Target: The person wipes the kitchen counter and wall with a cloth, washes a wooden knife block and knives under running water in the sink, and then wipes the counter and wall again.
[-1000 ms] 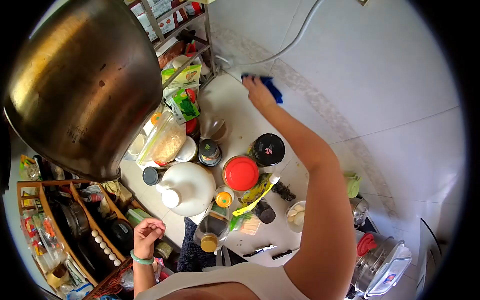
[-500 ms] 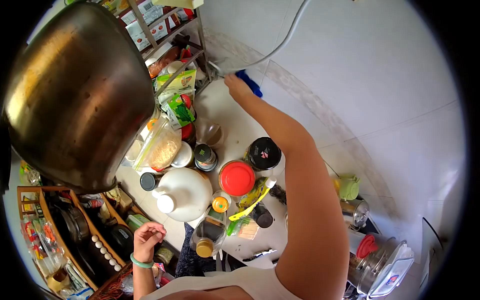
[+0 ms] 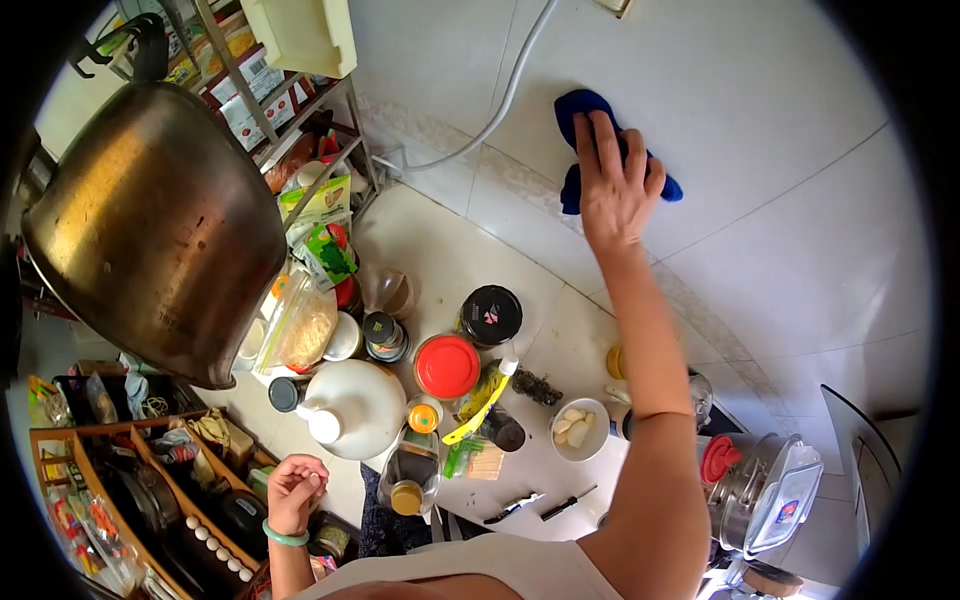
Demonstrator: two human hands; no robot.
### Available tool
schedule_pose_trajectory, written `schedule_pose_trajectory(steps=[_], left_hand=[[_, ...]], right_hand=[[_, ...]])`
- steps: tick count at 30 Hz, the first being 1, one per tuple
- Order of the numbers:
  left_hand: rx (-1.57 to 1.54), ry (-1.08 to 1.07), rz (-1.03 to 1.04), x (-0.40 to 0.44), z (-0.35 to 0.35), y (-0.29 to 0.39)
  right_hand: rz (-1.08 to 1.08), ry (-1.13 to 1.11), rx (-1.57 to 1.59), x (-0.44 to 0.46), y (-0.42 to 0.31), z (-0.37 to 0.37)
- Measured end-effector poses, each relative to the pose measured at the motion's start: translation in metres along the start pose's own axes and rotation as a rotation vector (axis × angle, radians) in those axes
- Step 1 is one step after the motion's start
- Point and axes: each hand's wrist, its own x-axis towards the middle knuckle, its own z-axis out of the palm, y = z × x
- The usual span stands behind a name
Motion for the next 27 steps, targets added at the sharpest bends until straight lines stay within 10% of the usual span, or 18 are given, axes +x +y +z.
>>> schedule_pose_trajectory(steps=[7, 15, 22, 27], left_hand=[[0.015, 0.022, 0.021, 0.004, -0.004, -0.001], [0.017, 0.039, 0.046, -0.01, -0.015, 0.004], [0.078, 0.021, 0.036, -0.011, -0.014, 0.002], [0.065, 0.025, 0.009, -0.01, -0.018, 0.005]], right_hand=[[-0.577, -0.196, 0.057, -0.07, -0.061, 0.062], [-0.226, -0.161, 0.109, 0.002, -0.068, 0.034], [-0.851, -0.249, 0.237, -0.062, -0.156, 0.128], [-0.982, -0.582, 0.245, -0.134, -0.088, 0.109]])
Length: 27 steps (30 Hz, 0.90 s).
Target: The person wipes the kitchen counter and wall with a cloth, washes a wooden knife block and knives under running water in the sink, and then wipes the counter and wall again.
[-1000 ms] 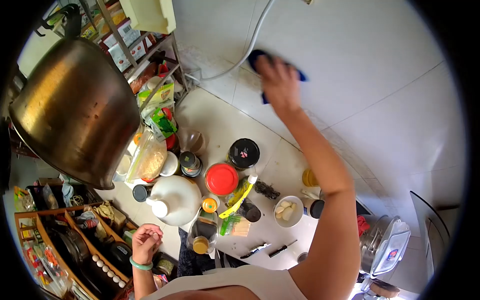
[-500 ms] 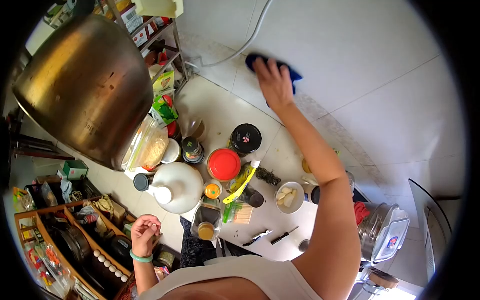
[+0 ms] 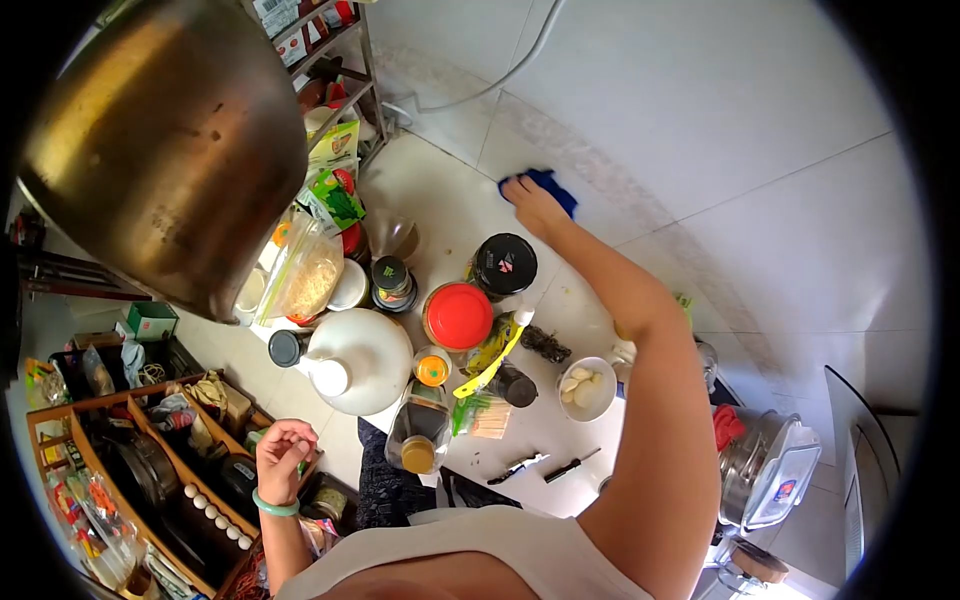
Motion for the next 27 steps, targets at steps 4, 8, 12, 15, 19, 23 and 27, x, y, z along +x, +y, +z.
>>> schedule_pose_trajectory(steps=[4, 8, 12, 15, 19, 23, 27], left_hand=[[0.005, 0.005, 0.015, -0.001, 0.004, 0.001], [0.003, 0.034, -0.004, -0.003, 0.016, -0.004], [-0.006, 0.026, 0.012, -0.007, 0.012, -0.001], [-0.006, 0.055, -0.004, -0.012, 0.004, 0.005], [-0.021, 0.066, -0.003, -0.012, 0.004, 0.008], [-0.011, 0.025, 0.006, -0.005, 0.012, 0.002], [0.016, 0.031, 0.026, -0.004, 0.013, 0.007]], right_hand=[[0.107, 0.026, -0.069, 0.002, 0.008, -0.044], [0.224, 0.265, -0.229, 0.091, 0.013, -0.043], [0.104, 0.157, -0.236, 0.114, -0.002, -0.026], [0.011, 0.067, -0.183, 0.074, -0.004, -0.015], [-0.015, 0.002, -0.21, 0.084, 0.005, -0.027], [0.038, 0.102, -0.265, 0.129, 0.003, -0.029], [-0.044, 0.06, -0.241, 0.11, -0.004, -0.019]])
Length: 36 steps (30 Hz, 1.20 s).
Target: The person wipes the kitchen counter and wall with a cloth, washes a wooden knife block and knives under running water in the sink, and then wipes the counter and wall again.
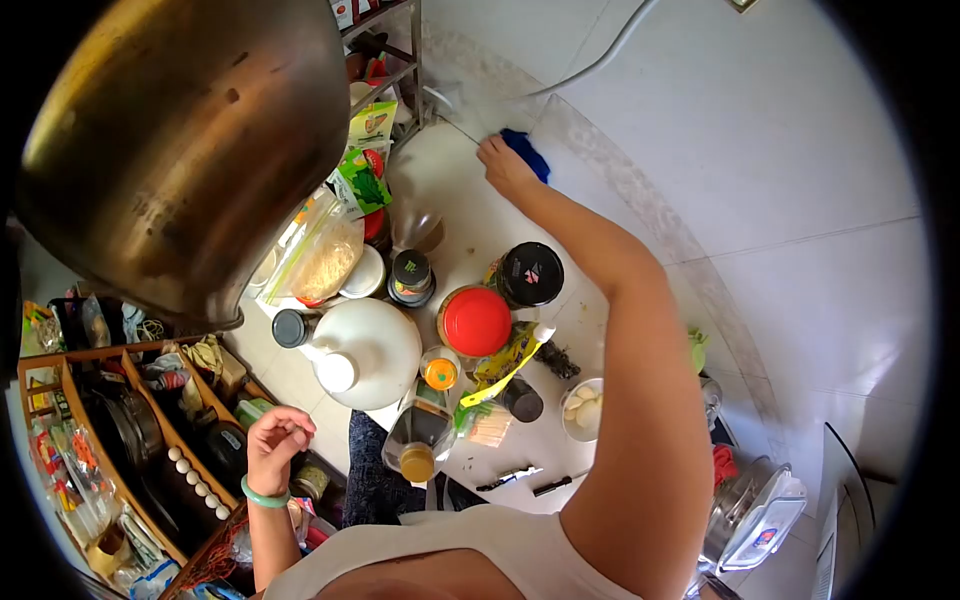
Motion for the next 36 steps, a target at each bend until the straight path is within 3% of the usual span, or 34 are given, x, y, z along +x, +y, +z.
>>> schedule_pose_trajectory(steps=[2, 7, 9, 11, 13, 17, 20, 21, 22, 25, 27, 33, 35, 36], left_hand=[[0.017, 0.034, 0.043, 0.001, -0.006, 0.001], [-0.034, 0.022, 0.015, -0.001, -0.007, 0.006], [-0.006, 0.003, 0.022, -0.002, -0.001, 0.005], [0.005, 0.016, -0.045, -0.006, -0.001, 0.006], [0.02, 0.006, 0.014, -0.006, 0.003, 0.011], [0.036, -0.057, 0.077, -0.009, 0.001, 0.022], [0.016, -0.108, 0.107, -0.012, 0.002, 0.026], [0.02, -0.123, 0.119, -0.013, 0.002, 0.026], [0.019, -0.146, 0.099, -0.013, 0.0, 0.024], [-0.023, -0.227, 0.085, -0.014, 0.006, 0.021], [0.007, -0.247, 0.052, -0.015, 0.01, 0.024], [0.019, -0.381, 0.04, -0.002, 0.011, 0.035], [0.025, -0.402, 0.072, 0.001, 0.01, 0.038], [0.024, -0.413, 0.068, 0.001, 0.009, 0.039]], right_hand=[[-0.085, -0.049, 0.052, -0.027, 0.002, -0.001], [-0.045, -0.035, -0.067, -0.006, 0.011, -0.004], [0.132, 0.164, -0.159, 0.014, 0.006, 0.004], [0.046, 0.037, -0.133, 0.004, -0.001, 0.006], [0.103, 0.129, 0.008, -0.031, -0.012, 0.021], [0.225, 0.006, 0.426, -0.14, -0.03, 0.019], [0.32, -0.083, 0.442, -0.218, -0.059, 0.02], [0.478, -0.091, 0.62, -0.239, -0.072, 0.023], [0.64, -0.086, 0.793, -0.248, -0.078, 0.023], [0.743, -0.027, 1.028, -0.253, -0.089, 0.012], [0.756, 0.094, 1.095, -0.256, -0.094, 0.007], [0.866, 0.128, 1.336, -0.276, -0.125, -0.016], [0.866, 0.033, 1.358, -0.279, -0.129, -0.028], [0.886, 0.113, 1.361, -0.28, -0.135, -0.03]])
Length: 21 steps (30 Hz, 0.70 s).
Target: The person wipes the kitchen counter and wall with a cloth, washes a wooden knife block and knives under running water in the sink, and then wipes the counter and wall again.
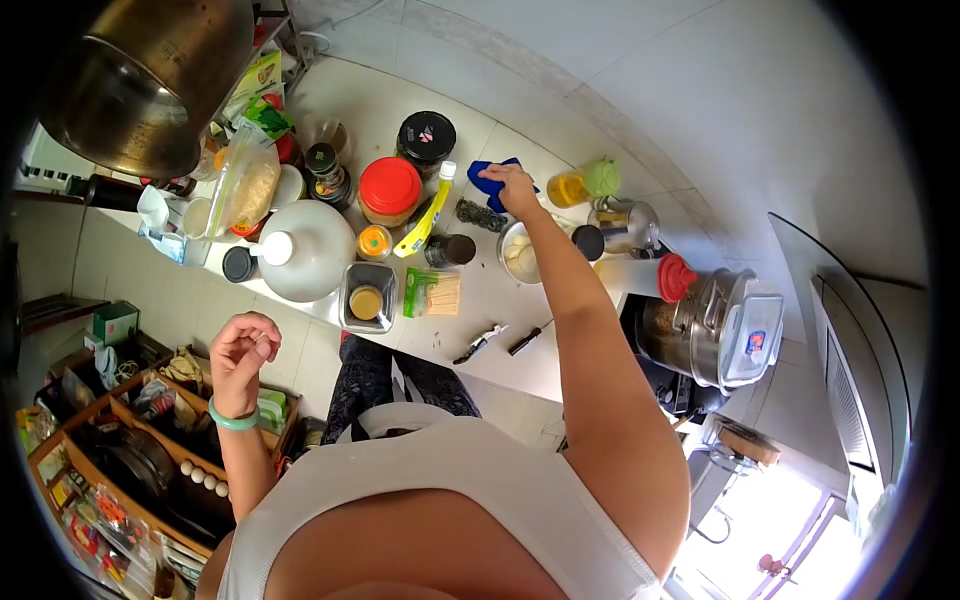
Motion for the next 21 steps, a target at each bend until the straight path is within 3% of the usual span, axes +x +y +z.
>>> schedule_pose_trajectory(steps=[5, 9, 11, 16, 18, 21], left_hand=[[-0.012, -0.02, 0.021, -0.002, -0.019, 0.01], [0.076, -0.021, 0.069, -0.005, -0.03, 0.024], [0.092, -0.009, 0.08, -0.008, -0.034, 0.035], [0.122, -0.027, 0.074, -0.006, -0.044, 0.049], [0.119, -0.04, 0.086, -0.002, -0.038, 0.053], [0.059, -0.148, 0.047, 0.002, -0.03, 0.059]], right_hand=[[-0.025, -0.071, 0.04, -0.01, -0.008, 0.002], [0.12, -0.216, -0.062, -0.006, -0.018, -0.009], [0.134, -0.266, -0.28, -0.002, -0.042, -0.028], [0.21, -0.122, -0.036, -0.016, -0.047, -0.051], [0.189, -0.186, -0.1, -0.036, -0.064, -0.049], [0.179, -0.342, -0.515, -0.051, -0.125, -0.052]])
